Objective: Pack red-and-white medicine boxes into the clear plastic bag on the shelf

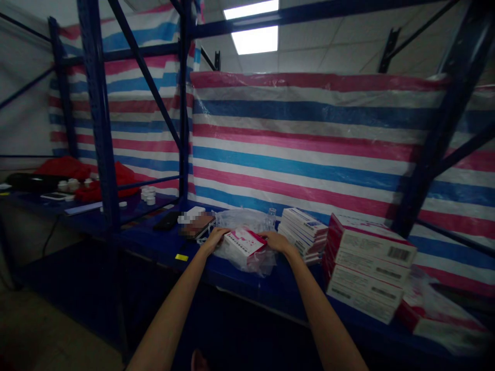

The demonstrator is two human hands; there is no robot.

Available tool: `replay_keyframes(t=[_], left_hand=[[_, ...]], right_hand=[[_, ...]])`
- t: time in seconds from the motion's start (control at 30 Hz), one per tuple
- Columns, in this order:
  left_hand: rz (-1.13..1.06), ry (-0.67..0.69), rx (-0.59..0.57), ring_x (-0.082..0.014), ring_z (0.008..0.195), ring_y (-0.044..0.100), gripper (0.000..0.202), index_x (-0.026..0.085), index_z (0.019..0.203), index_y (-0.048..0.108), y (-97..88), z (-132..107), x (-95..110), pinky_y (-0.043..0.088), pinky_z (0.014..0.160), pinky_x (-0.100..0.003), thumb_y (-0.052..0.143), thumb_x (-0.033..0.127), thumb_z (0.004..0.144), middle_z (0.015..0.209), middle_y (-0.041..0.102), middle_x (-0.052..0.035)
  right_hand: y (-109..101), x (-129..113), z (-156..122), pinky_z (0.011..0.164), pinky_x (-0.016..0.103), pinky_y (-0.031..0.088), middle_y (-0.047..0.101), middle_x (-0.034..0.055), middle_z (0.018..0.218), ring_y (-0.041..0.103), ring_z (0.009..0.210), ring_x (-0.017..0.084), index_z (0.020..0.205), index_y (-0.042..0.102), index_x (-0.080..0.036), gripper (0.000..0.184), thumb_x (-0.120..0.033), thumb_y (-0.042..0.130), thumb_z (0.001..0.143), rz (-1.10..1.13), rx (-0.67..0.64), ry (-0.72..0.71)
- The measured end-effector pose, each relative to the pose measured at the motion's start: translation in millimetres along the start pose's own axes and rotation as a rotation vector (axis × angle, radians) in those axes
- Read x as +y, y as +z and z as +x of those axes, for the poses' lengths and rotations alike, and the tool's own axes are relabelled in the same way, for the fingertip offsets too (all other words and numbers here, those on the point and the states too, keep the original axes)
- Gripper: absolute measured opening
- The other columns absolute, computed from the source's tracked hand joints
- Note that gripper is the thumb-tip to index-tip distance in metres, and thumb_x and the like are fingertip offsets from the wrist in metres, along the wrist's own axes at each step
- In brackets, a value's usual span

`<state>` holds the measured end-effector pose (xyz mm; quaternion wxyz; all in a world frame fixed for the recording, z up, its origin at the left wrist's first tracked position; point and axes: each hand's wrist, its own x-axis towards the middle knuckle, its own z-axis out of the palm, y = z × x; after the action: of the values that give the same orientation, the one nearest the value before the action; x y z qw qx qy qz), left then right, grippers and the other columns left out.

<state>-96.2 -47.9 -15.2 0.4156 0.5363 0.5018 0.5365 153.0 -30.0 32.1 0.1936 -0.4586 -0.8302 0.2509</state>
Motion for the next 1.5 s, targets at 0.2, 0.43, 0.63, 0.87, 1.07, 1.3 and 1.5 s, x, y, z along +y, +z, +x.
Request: replay_keyframes(t=[0.2,0.43,0.63,0.87,1.07,1.3,1.5], left_hand=[[0.039,0.102,-0.038,-0.0135,0.058,0.052,0.035,0.012,0.084,0.068,-1.2,0,3,0.035,0.051,-0.022,0.062,0.039,0.063,0.067,0.063,-0.0028],[0.096,0.170,-0.011,-0.0205,0.078,0.059,0.039,0.011,0.087,0.069,-2.6,7,-1,0.042,0.065,-0.027,0.052,0.043,0.071,0.084,0.068,-0.0087],[0.157,0.115,-0.022,-0.0219,0.066,0.059,0.015,0.012,0.062,0.066,-3.6,16,-15,0.044,0.061,-0.030,0.058,0.025,0.060,0.058,0.064,-0.0052],[0.100,0.207,-0.084,-0.0151,0.069,0.059,0.051,0.016,0.106,0.056,-1.9,10,-13,0.046,0.060,-0.025,0.054,0.013,0.056,0.088,0.062,-0.0056],[0.076,0.287,-0.172,-0.0149,0.077,0.060,0.059,0.017,0.117,0.049,-2.7,1,-8,0.049,0.070,-0.029,0.055,0.017,0.058,0.103,0.058,-0.0076],[0.239,0.312,-0.137,-0.0238,0.079,0.062,0.044,0.008,0.098,0.060,-3.6,12,-16,0.049,0.073,-0.036,0.057,0.026,0.058,0.086,0.066,-0.0106],[0.429,0.451,0.074,-0.0240,0.084,0.057,0.029,0.014,0.093,0.060,-1.8,11,-9,0.045,0.080,-0.042,0.048,0.023,0.069,0.093,0.062,-0.0090]], right_hand=[[4,4,15,0.085,0.034,0.046,0.068,0.0037,0.095,0.061,0.088,0.019,0.089,0.069,-0.017,0.035,-0.017,0.043,0.065,0.184,-0.026,0.001],[26,12,18,0.079,0.034,0.048,0.066,0.0092,0.097,0.060,0.085,0.019,0.095,0.064,-0.011,0.039,-0.031,0.033,0.083,0.220,0.046,0.047],[23,-7,-12,0.099,0.042,0.029,0.054,0.0138,0.118,0.044,0.114,0.023,0.107,0.059,-0.013,0.035,-0.021,0.035,0.082,0.026,0.261,0.128],[38,-84,-13,0.092,0.063,0.019,0.047,0.0217,0.123,0.036,0.118,0.040,0.126,0.044,-0.016,0.070,-0.061,0.047,0.072,-0.521,0.149,0.143],[38,-105,11,0.092,0.063,0.017,0.044,0.0281,0.124,0.037,0.115,0.044,0.124,0.042,-0.010,0.097,-0.062,0.070,0.046,-0.509,-0.028,0.210],[44,-89,-19,0.095,0.055,0.021,0.049,0.0136,0.115,0.041,0.111,0.032,0.112,0.043,-0.020,0.078,-0.059,0.069,0.049,-0.303,0.389,0.014],[15,-113,-43,0.100,0.040,0.025,0.042,0.0081,0.122,0.037,0.116,0.025,0.112,0.039,-0.022,0.073,-0.053,0.070,0.053,0.006,0.758,-0.165]])
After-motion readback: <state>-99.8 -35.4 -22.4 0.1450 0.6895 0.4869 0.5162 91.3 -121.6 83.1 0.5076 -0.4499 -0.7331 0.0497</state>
